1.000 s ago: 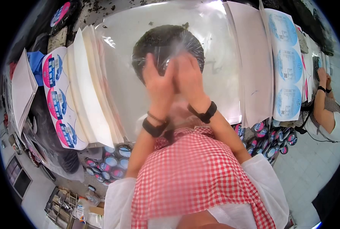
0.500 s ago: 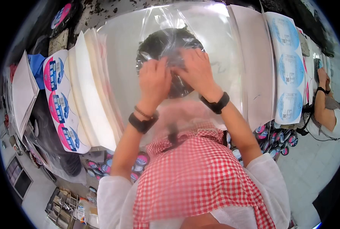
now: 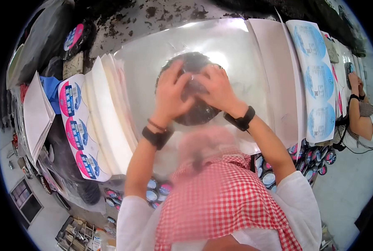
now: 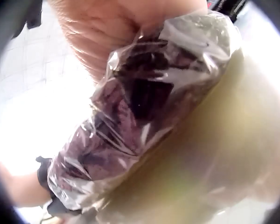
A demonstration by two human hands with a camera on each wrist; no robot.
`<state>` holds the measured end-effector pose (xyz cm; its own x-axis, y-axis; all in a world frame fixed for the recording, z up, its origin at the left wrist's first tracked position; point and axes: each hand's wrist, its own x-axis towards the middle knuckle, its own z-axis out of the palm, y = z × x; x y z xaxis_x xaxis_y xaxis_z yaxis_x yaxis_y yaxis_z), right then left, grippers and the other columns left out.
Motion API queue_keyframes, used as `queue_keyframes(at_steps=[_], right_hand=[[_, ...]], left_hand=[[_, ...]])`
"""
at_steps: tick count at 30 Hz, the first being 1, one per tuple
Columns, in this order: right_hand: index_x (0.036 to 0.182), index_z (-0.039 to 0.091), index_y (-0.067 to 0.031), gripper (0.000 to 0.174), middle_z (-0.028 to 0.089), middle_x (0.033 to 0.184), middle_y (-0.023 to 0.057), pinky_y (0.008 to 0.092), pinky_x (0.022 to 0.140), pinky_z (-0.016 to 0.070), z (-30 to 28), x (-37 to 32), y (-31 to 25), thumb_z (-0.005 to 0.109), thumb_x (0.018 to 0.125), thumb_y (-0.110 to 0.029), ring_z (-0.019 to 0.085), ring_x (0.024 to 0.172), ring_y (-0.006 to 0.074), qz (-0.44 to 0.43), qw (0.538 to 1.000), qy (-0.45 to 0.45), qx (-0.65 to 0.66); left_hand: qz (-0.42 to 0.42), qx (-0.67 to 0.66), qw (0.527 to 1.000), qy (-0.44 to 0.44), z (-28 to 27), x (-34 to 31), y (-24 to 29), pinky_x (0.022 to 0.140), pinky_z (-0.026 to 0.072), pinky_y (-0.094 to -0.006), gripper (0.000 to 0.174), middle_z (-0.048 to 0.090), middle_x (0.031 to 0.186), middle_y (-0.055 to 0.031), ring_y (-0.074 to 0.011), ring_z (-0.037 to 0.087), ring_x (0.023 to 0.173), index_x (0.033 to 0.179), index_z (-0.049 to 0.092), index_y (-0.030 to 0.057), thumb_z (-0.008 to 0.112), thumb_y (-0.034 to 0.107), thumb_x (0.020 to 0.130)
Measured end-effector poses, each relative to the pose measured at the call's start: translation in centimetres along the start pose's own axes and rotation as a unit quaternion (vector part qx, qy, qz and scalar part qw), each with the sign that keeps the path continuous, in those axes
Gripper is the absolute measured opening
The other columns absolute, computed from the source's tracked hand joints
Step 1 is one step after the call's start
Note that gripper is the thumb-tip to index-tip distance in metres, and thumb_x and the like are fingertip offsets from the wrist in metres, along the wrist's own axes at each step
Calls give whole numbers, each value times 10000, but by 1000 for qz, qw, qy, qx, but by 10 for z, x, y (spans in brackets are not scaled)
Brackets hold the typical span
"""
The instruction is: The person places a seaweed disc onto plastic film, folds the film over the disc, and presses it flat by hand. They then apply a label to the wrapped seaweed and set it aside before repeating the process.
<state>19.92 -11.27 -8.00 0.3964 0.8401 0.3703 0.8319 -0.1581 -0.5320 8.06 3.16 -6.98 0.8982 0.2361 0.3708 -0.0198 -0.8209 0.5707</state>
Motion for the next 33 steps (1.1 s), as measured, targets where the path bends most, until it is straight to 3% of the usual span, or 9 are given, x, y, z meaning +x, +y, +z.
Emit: queue_keyframes(at_steps=[4,7,11,14,15,19,24,30,33], right_hand=[[952,611,-48,387,579,1127,88,420,895,459,-13,23,-2,782,646,-212,557,1015,294,-74,997,-20,1],[947,605,-41,333,595,1139,93,392,945,443,-2,27,19,753,693,-198,544,1072,288,-137,982,-85,96],[969,604,-34,325,606,1100,99,386,938,444,2,24,14,732,714,-190,554,1046,285,-145,986,-66,43],[1024,593,-24,341,601,1129,107,385,945,440,4,23,15,703,748,-192,557,1057,283,-144,986,-86,12],[1064,585,-19,365,595,1158,113,388,960,433,8,22,20,693,763,-197,551,1084,289,-130,987,-96,22],[1276,479,34,555,493,1344,180,416,1067,351,-32,5,8,645,830,-252,437,1276,325,-7,971,-117,207],[1370,371,104,705,298,1475,275,475,1138,218,-18,-18,-7,615,853,-309,220,1412,387,76,981,-142,-112],[1263,477,117,565,365,1413,314,532,1093,273,19,-23,1,544,819,-225,304,1372,405,72,995,-33,-66],[1231,529,57,533,420,1412,223,472,1043,342,-14,-26,-10,587,807,-260,375,1333,315,73,992,-20,-103]], left_hand=[[-64,-54,995,-44,5,-16,-8,988,387,-443,432,594,1185,-150,-339,532,1106,1026,587,11,659,115,613],[-43,23,997,-52,3,-22,-5,1066,288,-468,523,555,1260,-156,-338,498,1165,1153,567,24,692,219,684],[-103,-36,981,160,15,-29,26,1127,113,-527,772,410,1450,-139,-291,346,1359,1425,403,78,567,570,852],[-114,93,989,3,19,-9,27,1110,164,-552,645,431,1445,-94,-286,357,1365,1377,468,101,637,416,840],[-111,97,989,5,25,-11,20,1132,135,-511,590,483,1406,-51,-258,378,1357,1403,444,129,539,453,919],[-127,128,984,5,29,-8,19,1124,183,-506,413,546,1320,-47,-256,423,1319,1326,538,172,536,217,915],[-88,111,990,11,32,-7,20,1108,230,-510,407,568,1264,-68,-297,438,1289,1206,640,195,505,43,854],[-57,155,986,-8,27,-2,28,1069,288,-480,239,551,1257,-97,-360,431,1273,1081,676,144,623,237,868],[-43,194,980,8,41,-7,20,1062,294,-499,195,548,1258,-88,-350,434,1271,1015,673,148,616,288,892]])
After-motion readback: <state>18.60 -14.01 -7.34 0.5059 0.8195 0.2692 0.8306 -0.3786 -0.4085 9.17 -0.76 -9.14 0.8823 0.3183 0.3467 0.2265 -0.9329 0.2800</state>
